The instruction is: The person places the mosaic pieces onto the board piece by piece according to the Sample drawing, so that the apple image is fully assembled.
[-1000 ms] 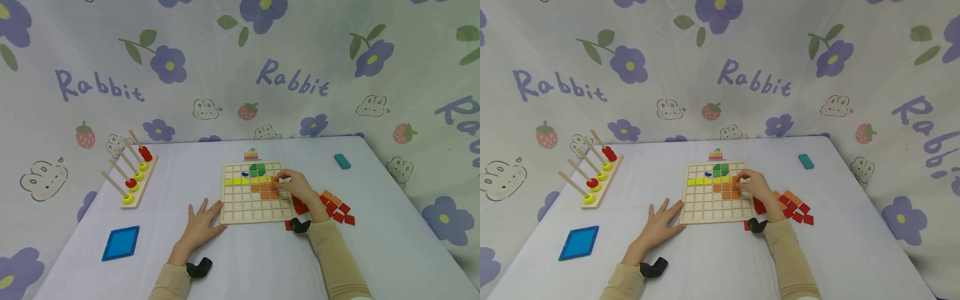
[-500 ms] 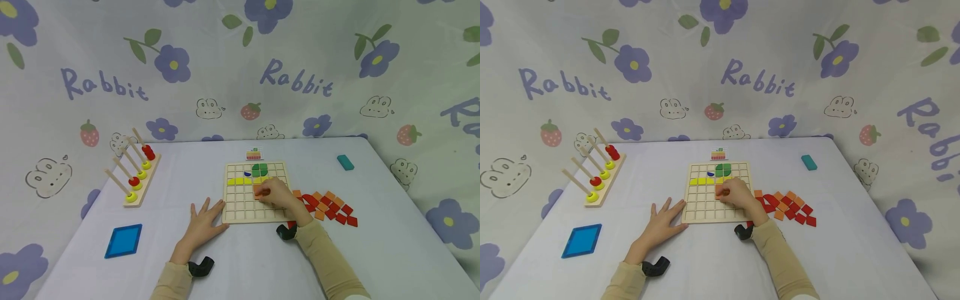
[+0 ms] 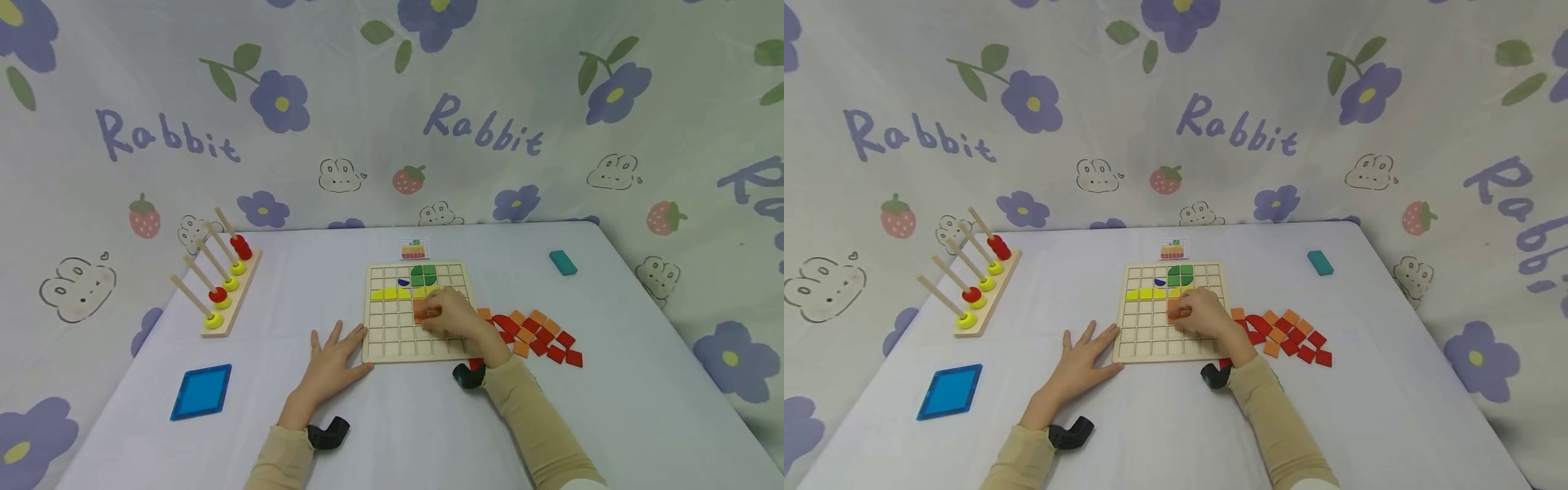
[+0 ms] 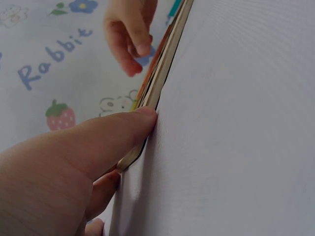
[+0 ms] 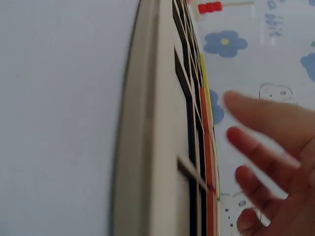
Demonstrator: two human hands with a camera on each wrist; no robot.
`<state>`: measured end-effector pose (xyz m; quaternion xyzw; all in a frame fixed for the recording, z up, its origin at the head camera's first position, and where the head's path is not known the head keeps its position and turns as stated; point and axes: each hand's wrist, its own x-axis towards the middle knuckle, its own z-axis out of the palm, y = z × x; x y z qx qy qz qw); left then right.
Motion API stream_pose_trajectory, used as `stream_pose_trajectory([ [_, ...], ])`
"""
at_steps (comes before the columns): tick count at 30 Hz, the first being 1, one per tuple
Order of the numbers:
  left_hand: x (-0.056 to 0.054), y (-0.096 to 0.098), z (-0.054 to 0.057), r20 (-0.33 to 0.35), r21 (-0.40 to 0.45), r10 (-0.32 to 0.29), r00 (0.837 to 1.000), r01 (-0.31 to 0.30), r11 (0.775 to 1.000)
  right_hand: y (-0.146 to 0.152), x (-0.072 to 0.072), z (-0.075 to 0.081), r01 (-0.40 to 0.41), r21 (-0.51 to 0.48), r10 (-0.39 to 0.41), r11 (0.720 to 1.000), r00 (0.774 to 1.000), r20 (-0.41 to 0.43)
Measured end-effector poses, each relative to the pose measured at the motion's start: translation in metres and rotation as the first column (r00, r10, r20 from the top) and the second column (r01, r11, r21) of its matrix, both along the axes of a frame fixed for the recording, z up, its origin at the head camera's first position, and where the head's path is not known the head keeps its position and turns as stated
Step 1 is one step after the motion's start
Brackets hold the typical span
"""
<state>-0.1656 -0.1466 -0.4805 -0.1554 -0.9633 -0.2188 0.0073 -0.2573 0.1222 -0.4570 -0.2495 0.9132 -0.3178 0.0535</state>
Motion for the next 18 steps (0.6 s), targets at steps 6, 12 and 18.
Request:
stream_pose_trajectory([
  [6,-0.002,0.000,0.001,0.007,-0.013,0.001,1.000,-0.001,1.000,0.023,-0.001,0.012,0.091,-0.163,-0.077,0.982,0.993,0.091],
  [12,-0.001,-0.001,0.003,0.004,-0.004,0.002,1.000,-0.002,1.000,0.060,0.002,0.016,0.217,-0.160,-0.198,0.963,0.972,0.127],
  [18,0.000,0.000,0.002,0.027,0.003,0.002,1.000,-0.002,1.000,0.090,0.009,0.010,0.325,-0.143,-0.292,0.935,0.933,0.211],
])
